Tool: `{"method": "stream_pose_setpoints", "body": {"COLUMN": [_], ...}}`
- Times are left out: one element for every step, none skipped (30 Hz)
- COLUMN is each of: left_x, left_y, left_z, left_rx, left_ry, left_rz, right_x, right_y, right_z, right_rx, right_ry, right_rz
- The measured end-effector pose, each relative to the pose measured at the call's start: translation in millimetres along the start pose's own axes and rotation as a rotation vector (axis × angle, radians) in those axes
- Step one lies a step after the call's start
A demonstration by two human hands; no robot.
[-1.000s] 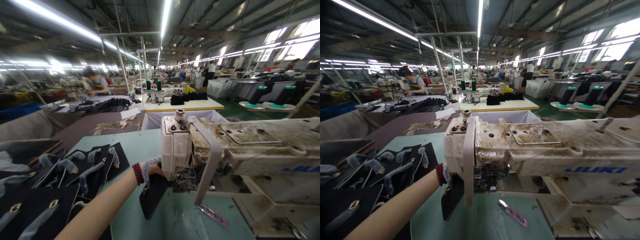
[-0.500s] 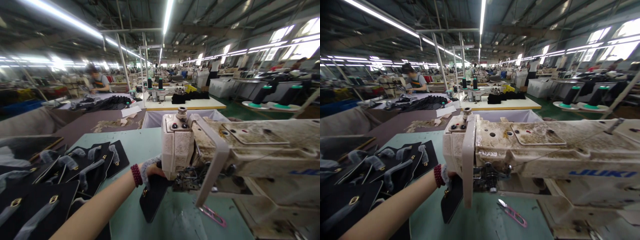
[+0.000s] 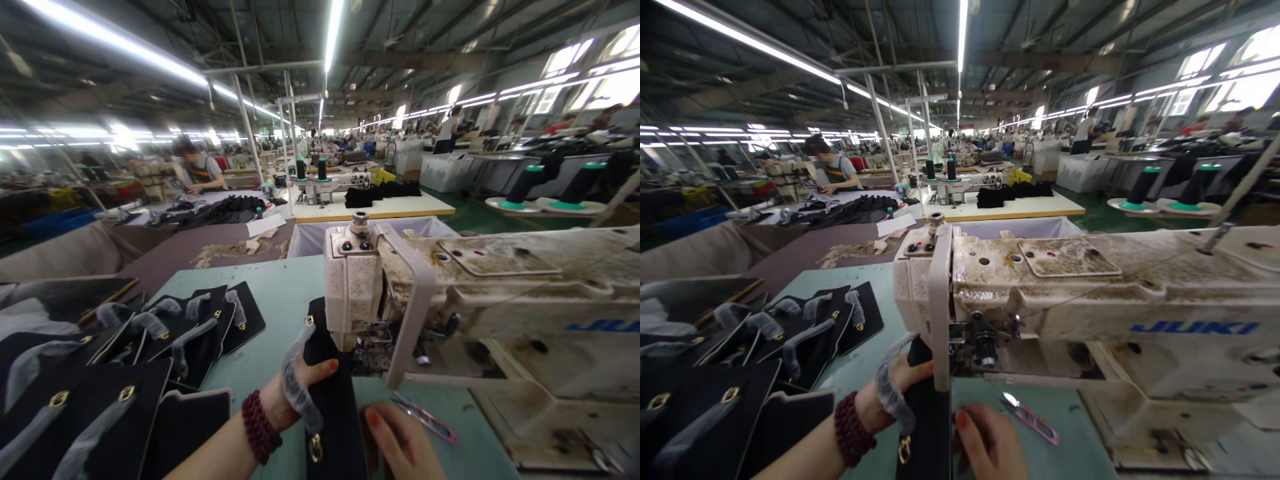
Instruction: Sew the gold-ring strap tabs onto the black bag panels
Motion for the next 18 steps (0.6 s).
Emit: {"method": "stream_pose_setpoints", "body": {"left_x": [-2,-3,-4,-5,-5,-4,-4,-4,-5,-6,-7,-8,-10,-12,-13,-14,-15,-15], "left_y": [1,1,1,2,2,3,3,4,5,6,7,9,10,11,12,12,13,14], "left_z": [0,0,0,0,-1,-1,-1,-1,-1,-1,0,0,1,1,1,1,2,2], "left_rx": [0.018,0.034,0.043,0.046,0.044,0.036,0.031,0.027,0.022,0.014,0.002,-0.011,-0.023,-0.036,-0.039,-0.037,-0.030,-0.020], "left_ry": [0.003,0.002,-0.006,-0.020,-0.033,-0.040,-0.038,-0.030,-0.022,-0.017,-0.018,-0.028,-0.044,-0.058,-0.068,-0.073,-0.075,-0.074], "left_rz": [-0.011,-0.019,-0.024,-0.022,-0.019,-0.013,-0.009,-0.008,-0.010,-0.012,-0.015,-0.017,-0.017,-0.014,-0.013,-0.012,-0.011,-0.006], "right_x": [-4,-7,-10,-12,-14,-16,-17,-17,-18,-17,-17,-16,-14,-13,-11,-9,-7,-6], "right_y": [0,0,0,1,1,2,3,4,6,7,8,9,10,11,12,12,12,12], "right_z": [14,24,29,32,32,31,30,29,28,28,28,28,28,29,30,30,32,33], "right_rx": [0.002,-0.001,-0.012,-0.018,-0.018,-0.018,-0.019,-0.017,-0.014,-0.011,-0.007,0.000,0.005,0.009,0.012,0.011,0.007,0.002], "right_ry": [0.025,0.034,0.030,0.019,0.005,-0.010,-0.026,-0.043,-0.055,-0.064,-0.067,-0.064,-0.055,-0.046,-0.035,-0.025,-0.017,-0.012], "right_rz": [-0.001,-0.011,-0.024,-0.031,-0.036,-0.041,-0.054,-0.067,-0.079,-0.087,-0.090,-0.084,-0.075,-0.066,-0.059,-0.054,-0.052,-0.050]}}
Point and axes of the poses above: each hand's wrist, its own y-axis towards the middle knuckle, its own z-axis out of the palm, x = y × z, the point moved 1 cm from there along y, towards the middle knuckle, and after that the axes turned 9 degrees about -x, right-handed, at the moved point
